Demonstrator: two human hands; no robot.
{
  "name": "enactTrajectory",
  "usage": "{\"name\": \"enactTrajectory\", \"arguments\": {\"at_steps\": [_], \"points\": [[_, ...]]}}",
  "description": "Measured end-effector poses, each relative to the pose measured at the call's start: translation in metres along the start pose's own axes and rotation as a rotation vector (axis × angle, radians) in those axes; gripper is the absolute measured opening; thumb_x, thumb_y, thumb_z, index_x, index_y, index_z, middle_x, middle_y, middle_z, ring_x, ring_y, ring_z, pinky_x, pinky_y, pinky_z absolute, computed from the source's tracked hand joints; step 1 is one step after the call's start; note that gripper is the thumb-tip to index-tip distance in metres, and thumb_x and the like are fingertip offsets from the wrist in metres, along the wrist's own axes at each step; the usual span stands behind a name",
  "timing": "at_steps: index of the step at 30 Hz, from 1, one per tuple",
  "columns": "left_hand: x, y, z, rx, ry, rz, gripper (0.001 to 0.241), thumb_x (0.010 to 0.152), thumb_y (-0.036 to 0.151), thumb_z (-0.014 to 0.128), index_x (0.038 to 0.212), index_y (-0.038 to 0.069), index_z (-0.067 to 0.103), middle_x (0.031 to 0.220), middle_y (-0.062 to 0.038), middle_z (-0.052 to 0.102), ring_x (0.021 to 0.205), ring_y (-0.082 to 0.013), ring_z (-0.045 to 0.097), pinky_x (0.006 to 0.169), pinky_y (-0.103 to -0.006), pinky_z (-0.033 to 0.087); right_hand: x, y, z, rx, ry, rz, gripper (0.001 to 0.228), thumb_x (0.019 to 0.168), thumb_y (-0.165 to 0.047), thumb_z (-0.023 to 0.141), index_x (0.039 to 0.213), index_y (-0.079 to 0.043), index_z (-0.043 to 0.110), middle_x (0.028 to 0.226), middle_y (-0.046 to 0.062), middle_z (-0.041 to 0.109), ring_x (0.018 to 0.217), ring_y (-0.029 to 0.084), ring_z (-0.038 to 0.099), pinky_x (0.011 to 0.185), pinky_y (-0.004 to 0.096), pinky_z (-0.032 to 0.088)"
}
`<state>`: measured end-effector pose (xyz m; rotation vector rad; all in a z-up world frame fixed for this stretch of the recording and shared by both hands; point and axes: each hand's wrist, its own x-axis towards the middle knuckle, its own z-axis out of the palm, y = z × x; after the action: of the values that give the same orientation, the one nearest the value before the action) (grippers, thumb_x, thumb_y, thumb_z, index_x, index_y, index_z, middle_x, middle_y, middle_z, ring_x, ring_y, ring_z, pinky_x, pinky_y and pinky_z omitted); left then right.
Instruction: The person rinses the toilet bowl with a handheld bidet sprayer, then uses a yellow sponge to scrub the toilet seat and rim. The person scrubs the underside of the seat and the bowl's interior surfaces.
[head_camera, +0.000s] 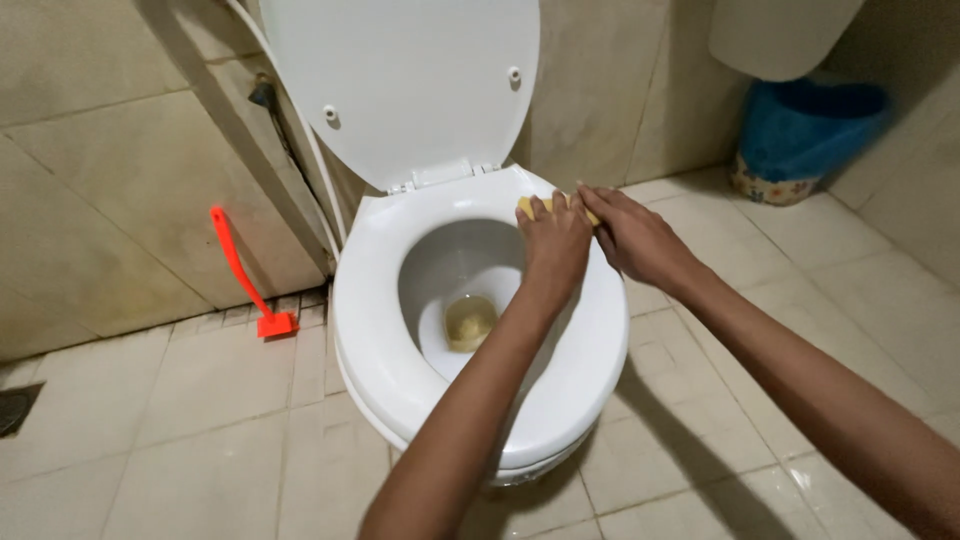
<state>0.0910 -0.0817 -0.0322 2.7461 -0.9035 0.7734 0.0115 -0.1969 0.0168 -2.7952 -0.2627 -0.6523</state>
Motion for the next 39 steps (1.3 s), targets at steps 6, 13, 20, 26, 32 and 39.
{"name": "enactTrajectory", "arguments": {"at_steps": [6,13,20,26,32,39], "points": [[-0.012,0.001,-0.01,-0.005,-0.028,-0.024,0.045,0.09,0.015,0.063,0.132,0.001,0.06,0.127,-0.022,0.065,0.123,-0.0497,0.058,0.101,-0.0687,0.044,0.005,0.019,0.005,0.186,-0.042,-0.07,0.054,0.093,-0.005,0.058,0.146,-0.009,0.054,0.143,0.019,0.061,0.122,0.041,0.062,0.102,0.047,0.052],[-0.076,0.018,-0.099,-0.257,-0.254,0.1,0.035,0.094,0.016,0.061,0.123,-0.004,0.063,0.112,-0.023,0.069,0.109,-0.047,0.064,0.097,-0.066,0.048,-0.068,-0.062,-0.07,0.021,-0.228,0.066,0.058,0.088,-0.017,0.068,0.144,-0.01,0.054,0.127,0.018,0.069,0.098,0.036,0.073,0.086,0.047,0.059],[-0.12,0.02,-0.164,-0.291,-0.52,0.333,0.022,0.084,0.01,0.066,0.101,-0.002,0.073,0.095,-0.021,0.073,0.094,-0.0407,0.072,0.085,-0.0594,0.054,-0.102,-0.141,-0.119,-0.066,-0.719,0.423,0.06,0.103,-0.023,0.054,0.159,-0.01,0.036,0.08,0.01,0.076,0.062,0.019,0.074,0.062,0.035,0.064],[-0.084,0.017,-0.109,-0.241,-0.258,0.257,0.022,0.088,0.012,0.062,0.103,0.0,0.073,0.1,-0.019,0.073,0.095,-0.0413,0.071,0.085,-0.0602,0.053,-0.078,-0.082,-0.075,-0.041,-0.367,0.237,0.054,0.097,-0.017,0.06,0.148,-0.006,0.05,0.092,0.021,0.073,0.068,0.031,0.074,0.064,0.043,0.063],[-0.015,0.004,-0.015,-0.136,0.04,0.089,0.043,0.085,0.018,0.061,0.124,0.0,0.061,0.122,-0.024,0.065,0.112,-0.0515,0.06,0.094,-0.07,0.044,-0.02,-0.013,-0.015,-0.036,0.03,-0.013,0.059,0.082,-0.001,0.066,0.14,-0.002,0.059,0.132,0.024,0.065,0.101,0.043,0.07,0.088,0.051,0.056],[-0.051,-0.006,-0.054,-0.222,-0.148,0.262,0.046,0.089,0.01,0.06,0.133,0.0,0.057,0.114,-0.022,0.066,0.11,-0.0466,0.063,0.094,-0.065,0.048,-0.044,-0.051,-0.05,-0.051,-0.219,0.122,0.049,0.093,-0.004,0.061,0.141,-0.001,0.056,0.099,0.024,0.075,0.081,0.037,0.076,0.074,0.047,0.062]]}}
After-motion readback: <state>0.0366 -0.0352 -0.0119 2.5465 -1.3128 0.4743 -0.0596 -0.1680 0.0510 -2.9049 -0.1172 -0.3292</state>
